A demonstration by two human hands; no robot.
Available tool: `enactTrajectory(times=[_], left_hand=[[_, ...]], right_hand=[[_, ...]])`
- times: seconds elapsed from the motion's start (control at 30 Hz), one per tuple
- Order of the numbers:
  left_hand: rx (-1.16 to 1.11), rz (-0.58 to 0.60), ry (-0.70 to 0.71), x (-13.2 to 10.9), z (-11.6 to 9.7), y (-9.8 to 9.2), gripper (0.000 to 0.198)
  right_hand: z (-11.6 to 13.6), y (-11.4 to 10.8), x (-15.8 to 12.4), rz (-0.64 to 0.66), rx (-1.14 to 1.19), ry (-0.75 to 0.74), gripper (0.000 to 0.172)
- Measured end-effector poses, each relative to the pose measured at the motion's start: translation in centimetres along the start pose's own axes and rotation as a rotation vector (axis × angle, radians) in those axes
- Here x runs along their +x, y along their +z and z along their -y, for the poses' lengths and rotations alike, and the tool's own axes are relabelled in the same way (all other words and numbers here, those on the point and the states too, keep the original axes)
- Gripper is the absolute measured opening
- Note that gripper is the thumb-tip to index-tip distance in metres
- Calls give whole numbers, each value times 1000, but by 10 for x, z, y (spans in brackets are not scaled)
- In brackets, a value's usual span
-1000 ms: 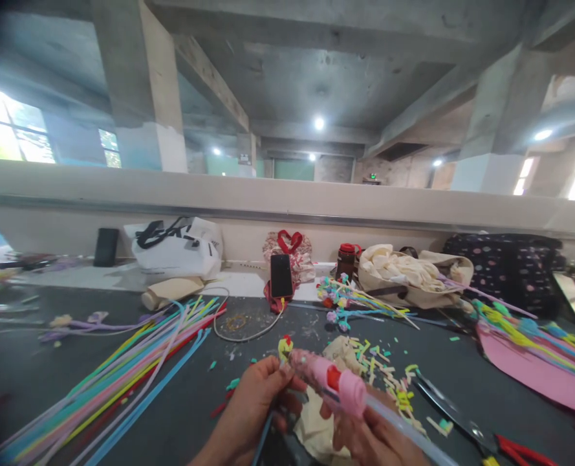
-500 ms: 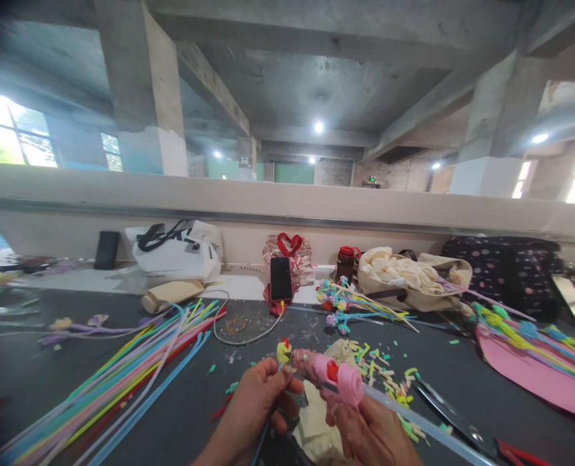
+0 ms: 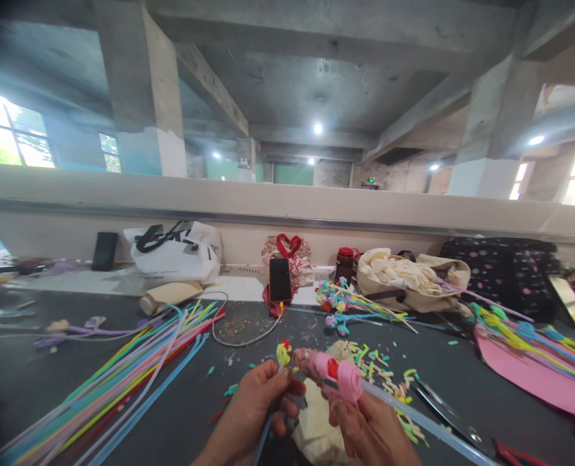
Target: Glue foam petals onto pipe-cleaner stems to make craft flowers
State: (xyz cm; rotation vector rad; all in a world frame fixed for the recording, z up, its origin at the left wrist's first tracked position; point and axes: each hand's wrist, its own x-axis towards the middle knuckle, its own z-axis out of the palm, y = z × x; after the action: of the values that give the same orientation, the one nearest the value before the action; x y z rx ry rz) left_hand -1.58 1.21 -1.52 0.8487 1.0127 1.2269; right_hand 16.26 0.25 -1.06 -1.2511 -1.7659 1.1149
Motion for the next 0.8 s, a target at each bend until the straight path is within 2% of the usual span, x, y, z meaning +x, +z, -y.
enactTrajectory(times=[0.37, 0.63, 0.8], left_hand=[[-35, 12, -3, -1, -2, 1, 32], [35, -20, 19, -5, -8, 4, 38], [29, -18, 22, -4, -7, 3, 36]], right_hand=[[-3, 3, 0, -50, 0, 27, 53], [4, 2, -3, -48, -132, 20, 55], [3, 0, -2, -16, -111, 27, 52]])
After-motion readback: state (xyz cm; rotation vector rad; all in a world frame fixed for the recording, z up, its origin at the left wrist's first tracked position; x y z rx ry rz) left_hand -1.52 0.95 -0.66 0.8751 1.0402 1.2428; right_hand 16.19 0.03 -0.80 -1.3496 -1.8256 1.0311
